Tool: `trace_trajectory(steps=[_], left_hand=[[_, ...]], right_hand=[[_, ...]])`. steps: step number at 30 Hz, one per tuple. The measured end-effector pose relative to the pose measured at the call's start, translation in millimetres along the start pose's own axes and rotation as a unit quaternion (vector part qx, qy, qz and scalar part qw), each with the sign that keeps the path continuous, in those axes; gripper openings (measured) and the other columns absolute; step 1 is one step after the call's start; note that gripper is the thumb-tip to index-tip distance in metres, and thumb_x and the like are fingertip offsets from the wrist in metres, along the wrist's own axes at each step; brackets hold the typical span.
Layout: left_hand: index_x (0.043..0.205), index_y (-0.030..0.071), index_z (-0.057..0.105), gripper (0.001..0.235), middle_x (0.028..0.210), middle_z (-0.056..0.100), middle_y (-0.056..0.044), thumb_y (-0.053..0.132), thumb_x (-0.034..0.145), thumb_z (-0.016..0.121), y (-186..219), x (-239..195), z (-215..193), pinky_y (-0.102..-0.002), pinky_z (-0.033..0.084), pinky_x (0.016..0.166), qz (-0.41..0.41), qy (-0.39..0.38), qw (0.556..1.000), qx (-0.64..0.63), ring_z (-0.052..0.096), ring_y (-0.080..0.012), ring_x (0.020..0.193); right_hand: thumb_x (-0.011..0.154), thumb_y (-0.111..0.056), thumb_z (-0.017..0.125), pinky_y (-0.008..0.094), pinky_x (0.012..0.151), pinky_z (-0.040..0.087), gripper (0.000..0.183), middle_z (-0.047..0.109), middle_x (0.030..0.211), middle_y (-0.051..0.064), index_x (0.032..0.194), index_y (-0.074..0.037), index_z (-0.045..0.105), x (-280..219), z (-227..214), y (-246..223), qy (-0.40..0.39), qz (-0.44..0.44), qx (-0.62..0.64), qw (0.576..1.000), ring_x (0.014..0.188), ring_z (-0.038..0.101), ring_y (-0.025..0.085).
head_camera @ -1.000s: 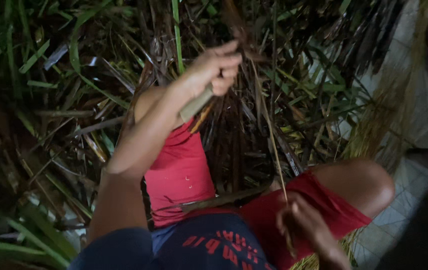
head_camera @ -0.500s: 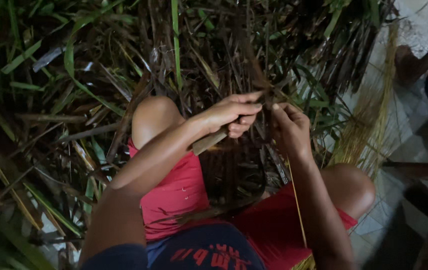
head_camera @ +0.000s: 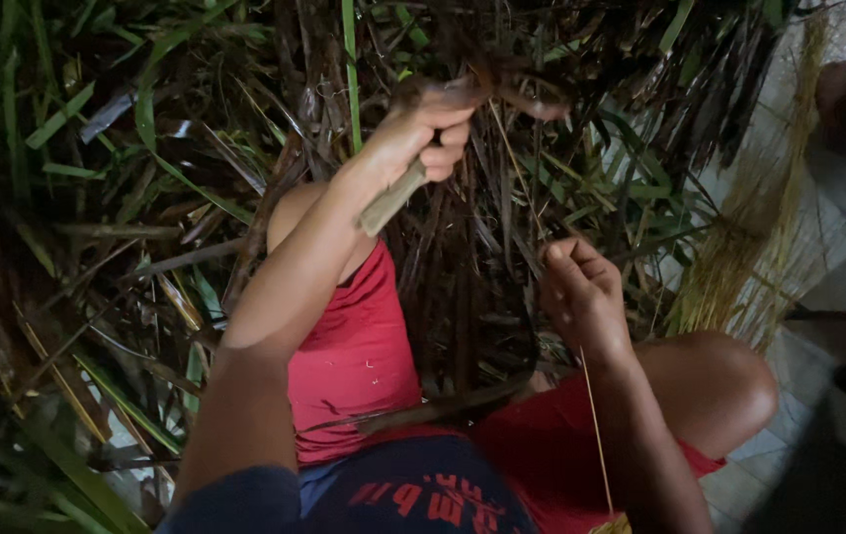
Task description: The person sits on the floor and uses a knife to strip and split long plant stems into thin strips. They repeatedly pull strips from the stems and place them aside.
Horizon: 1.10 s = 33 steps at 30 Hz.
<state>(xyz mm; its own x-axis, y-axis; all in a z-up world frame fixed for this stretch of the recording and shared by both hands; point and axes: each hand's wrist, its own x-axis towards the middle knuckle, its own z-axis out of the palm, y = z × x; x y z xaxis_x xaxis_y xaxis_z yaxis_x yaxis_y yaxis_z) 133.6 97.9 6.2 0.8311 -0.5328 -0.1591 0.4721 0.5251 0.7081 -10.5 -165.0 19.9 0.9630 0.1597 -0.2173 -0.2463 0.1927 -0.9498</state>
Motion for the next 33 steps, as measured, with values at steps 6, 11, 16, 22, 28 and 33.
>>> trace_trajectory(steps=[6,11,16,22,28,33], left_hand=[[0.117,0.014,0.051,0.015,0.066,0.053,0.004,0.011,0.106,0.059,22.0,5.7,-12.8,-0.024,0.035,0.034,0.043,0.046,0.996,-0.058,0.043,-0.0081,0.044],[0.09,0.011,0.054,0.023,0.059,0.052,0.004,0.012,0.112,0.052,2.3,5.4,-7.7,-0.02,0.031,0.03,0.028,0.013,0.998,-0.05,0.041,-0.0057,0.039],[0.117,0.005,0.051,0.007,0.064,0.053,0.003,0.007,0.11,0.05,-8.9,-2.7,-3.8,-0.022,0.04,0.033,0.034,-0.024,0.999,-0.009,0.045,-0.007,0.04],[0.12,0.014,0.043,0.013,0.063,0.05,0.005,0.013,0.11,0.05,-2.9,-12.7,-1.6,-0.021,0.036,0.034,-0.008,-0.029,1.0,-0.007,0.043,-0.0052,0.041],[0.143,0.011,0.032,0.042,0.067,0.052,-0.003,0.01,0.107,0.054,33.9,-8.9,-14.5,-0.027,0.048,0.036,0.084,-0.027,0.995,-0.045,0.051,-0.0133,0.043],[0.168,0.01,0.019,0.078,0.069,0.05,0.001,0.007,0.102,0.059,54.0,-7.1,-13.6,-0.025,0.041,0.034,0.067,0.041,0.997,-0.025,0.048,-0.0106,0.044]], right_hand=[[0.105,-0.016,0.059,0.026,0.039,0.018,0.014,0.038,0.054,0.0,0.094,-0.007,0.06,-16.5,-18.6,2.8,-0.009,0.044,-0.019,0.999,0.04,0.025,0.008],[0.104,-0.02,0.051,0.024,0.044,0.037,0.03,0.056,0.073,0.005,0.125,0.001,0.059,1.1,-24.7,4.3,-0.093,0.107,0.047,0.989,0.054,0.052,0.013],[0.107,-0.027,0.053,0.021,0.048,0.036,0.03,0.056,0.075,0.003,0.122,-0.003,0.063,26.3,9.8,-28.0,-0.043,0.055,-0.022,0.997,0.054,0.047,0.009],[0.103,-0.015,0.064,0.022,0.042,0.027,0.012,0.049,0.062,0.001,0.095,-0.006,0.063,35.5,17.1,-21.2,0.001,0.01,-0.08,0.997,0.046,0.038,0.006],[0.105,-0.016,0.062,0.024,0.044,0.028,0.017,0.046,0.063,-0.002,0.089,-0.01,0.057,16.4,8.9,-23.8,0.014,0.025,-0.11,0.993,0.049,0.036,0.007],[0.102,-0.008,0.058,0.025,0.038,0.024,0.015,0.042,0.053,-0.003,0.087,-0.01,0.057,7.7,-3.7,-10.3,-0.011,-0.015,-0.108,0.994,0.041,0.031,0.007]])
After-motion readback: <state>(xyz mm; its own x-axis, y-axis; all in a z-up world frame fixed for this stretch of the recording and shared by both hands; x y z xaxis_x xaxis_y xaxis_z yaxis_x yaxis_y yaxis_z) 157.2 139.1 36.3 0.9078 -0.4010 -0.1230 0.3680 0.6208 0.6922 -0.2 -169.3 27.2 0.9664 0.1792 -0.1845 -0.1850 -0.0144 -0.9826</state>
